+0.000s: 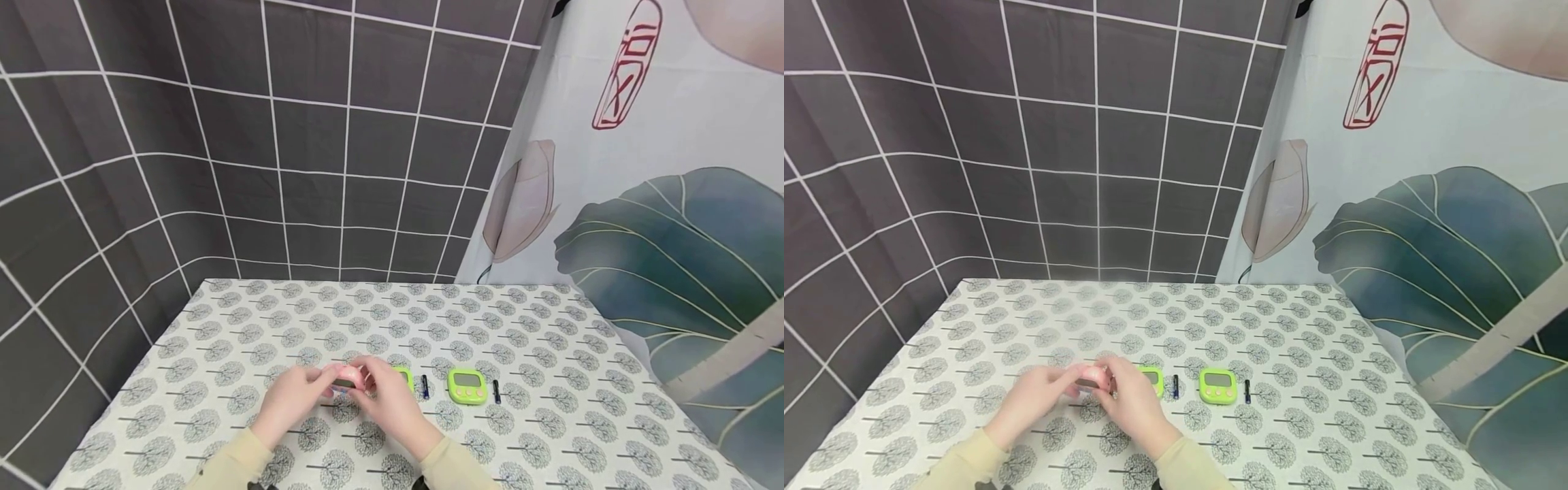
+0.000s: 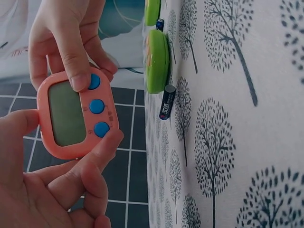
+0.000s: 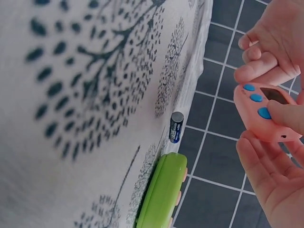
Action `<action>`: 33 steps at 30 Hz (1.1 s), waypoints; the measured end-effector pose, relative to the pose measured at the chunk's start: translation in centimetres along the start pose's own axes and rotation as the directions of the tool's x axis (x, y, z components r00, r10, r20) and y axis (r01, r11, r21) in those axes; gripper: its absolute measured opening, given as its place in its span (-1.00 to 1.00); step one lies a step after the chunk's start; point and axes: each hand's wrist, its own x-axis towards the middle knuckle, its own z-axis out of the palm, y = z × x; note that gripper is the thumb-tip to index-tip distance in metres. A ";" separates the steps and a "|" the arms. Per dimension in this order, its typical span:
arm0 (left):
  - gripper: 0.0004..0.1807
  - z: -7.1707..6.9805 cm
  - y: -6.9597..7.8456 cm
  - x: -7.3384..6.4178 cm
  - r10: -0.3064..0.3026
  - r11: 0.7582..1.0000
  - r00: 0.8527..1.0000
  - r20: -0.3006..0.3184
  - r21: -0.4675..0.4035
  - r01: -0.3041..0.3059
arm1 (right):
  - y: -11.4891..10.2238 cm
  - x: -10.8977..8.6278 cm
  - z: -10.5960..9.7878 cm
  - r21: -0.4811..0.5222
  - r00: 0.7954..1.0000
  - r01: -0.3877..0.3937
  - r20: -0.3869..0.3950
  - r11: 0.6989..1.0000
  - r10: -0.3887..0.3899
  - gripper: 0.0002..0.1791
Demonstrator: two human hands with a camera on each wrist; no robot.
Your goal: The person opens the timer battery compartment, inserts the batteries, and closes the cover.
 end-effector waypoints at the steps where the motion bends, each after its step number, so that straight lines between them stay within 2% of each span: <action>1: -0.48 0.0 0.0 0.0 -0.004 1.000 1.000 -0.001 -0.005 0.004 | 0.0 0.0 0.0 -0.001 1.000 0.003 -0.013 1.000 -0.003 -0.59; 8: -0.44 -0.2 0.1 0.0 0.008 1.000 1.000 -0.009 -0.017 -0.009 | 0.0 -0.3 0.3 -0.068 0.996 0.028 -0.079 0.997 -0.033 -0.69; 14: -0.43 0.0 0.4 0.1 0.009 1.000 1.000 0.001 -0.024 -0.009 | 0.0 -0.3 0.4 -0.162 0.985 0.081 -0.138 0.983 -0.104 -0.68; 18: -0.49 0.0 0.6 0.3 0.021 0.997 1.000 -0.017 -0.072 -0.022 | -0.2 -0.3 0.4 -0.284 0.963 0.140 -0.183 0.948 -0.197 -0.65; 22: -0.55 0.1 0.7 0.5 0.041 0.996 0.998 -0.037 -0.078 -0.044 | -0.4 -0.3 0.3 -0.371 0.933 0.195 -0.216 0.908 -0.289 -0.62; 33: -0.56 0.2 0.6 0.5 0.025 0.989 0.999 -0.034 -0.147 -0.029 | -0.6 -0.3 0.3 -0.401 0.890 0.258 -0.255 0.879 -0.378 -0.55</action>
